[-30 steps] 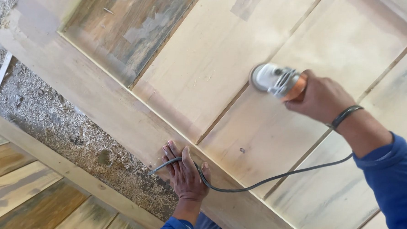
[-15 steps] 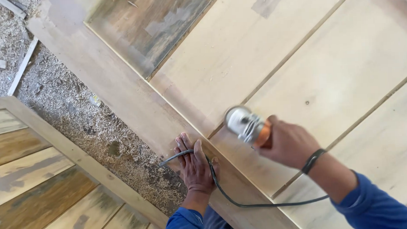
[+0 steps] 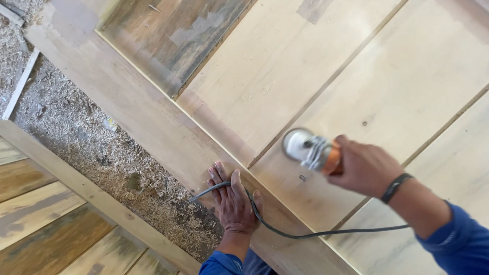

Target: Sanding the surface of a wooden door using an electric hand sander.

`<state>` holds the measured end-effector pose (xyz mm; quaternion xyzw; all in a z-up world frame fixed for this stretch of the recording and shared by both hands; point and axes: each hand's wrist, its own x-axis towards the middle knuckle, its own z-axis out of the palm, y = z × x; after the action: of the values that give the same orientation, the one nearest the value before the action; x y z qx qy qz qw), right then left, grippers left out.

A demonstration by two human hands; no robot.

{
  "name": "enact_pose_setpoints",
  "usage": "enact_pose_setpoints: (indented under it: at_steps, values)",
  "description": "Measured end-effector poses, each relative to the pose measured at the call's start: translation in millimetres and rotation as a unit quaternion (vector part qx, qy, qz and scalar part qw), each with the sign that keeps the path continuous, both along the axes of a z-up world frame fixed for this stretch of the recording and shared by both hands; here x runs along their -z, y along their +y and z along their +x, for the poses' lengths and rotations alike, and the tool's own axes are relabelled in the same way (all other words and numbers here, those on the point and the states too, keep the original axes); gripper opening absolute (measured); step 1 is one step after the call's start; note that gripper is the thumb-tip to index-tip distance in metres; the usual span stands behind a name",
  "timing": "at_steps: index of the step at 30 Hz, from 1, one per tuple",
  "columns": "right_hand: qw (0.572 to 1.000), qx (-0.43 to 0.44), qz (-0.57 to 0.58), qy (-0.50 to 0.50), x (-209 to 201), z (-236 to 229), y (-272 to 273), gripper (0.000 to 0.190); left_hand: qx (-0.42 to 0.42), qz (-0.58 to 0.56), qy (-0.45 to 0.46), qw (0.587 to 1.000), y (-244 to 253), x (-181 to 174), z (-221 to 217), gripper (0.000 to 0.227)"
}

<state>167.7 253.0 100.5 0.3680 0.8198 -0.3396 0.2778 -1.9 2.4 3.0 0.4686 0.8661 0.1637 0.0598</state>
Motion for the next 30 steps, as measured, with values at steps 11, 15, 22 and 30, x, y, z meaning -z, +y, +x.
enact_pose_setpoints:
  at_steps: [11,15,22,30]
  values:
    - [0.997,0.063,0.025,0.042,-2,-30,-27,0.061,-0.001,-0.001,-0.001,1.0,-2,3,-1,0.079]
    - [0.999,0.013,-0.01,0.052,3,-46,-45,0.061,-0.003,0.001,-0.006,1.0,-3,3,0,0.079]
    - [0.999,-0.012,0.007,0.044,-5,-33,-45,0.055,0.003,0.011,-0.011,1.0,-4,1,0,0.079]
    - [0.998,0.036,0.035,0.038,0,8,8,0.053,0.026,0.015,0.004,1.0,-3,-2,0,0.073]
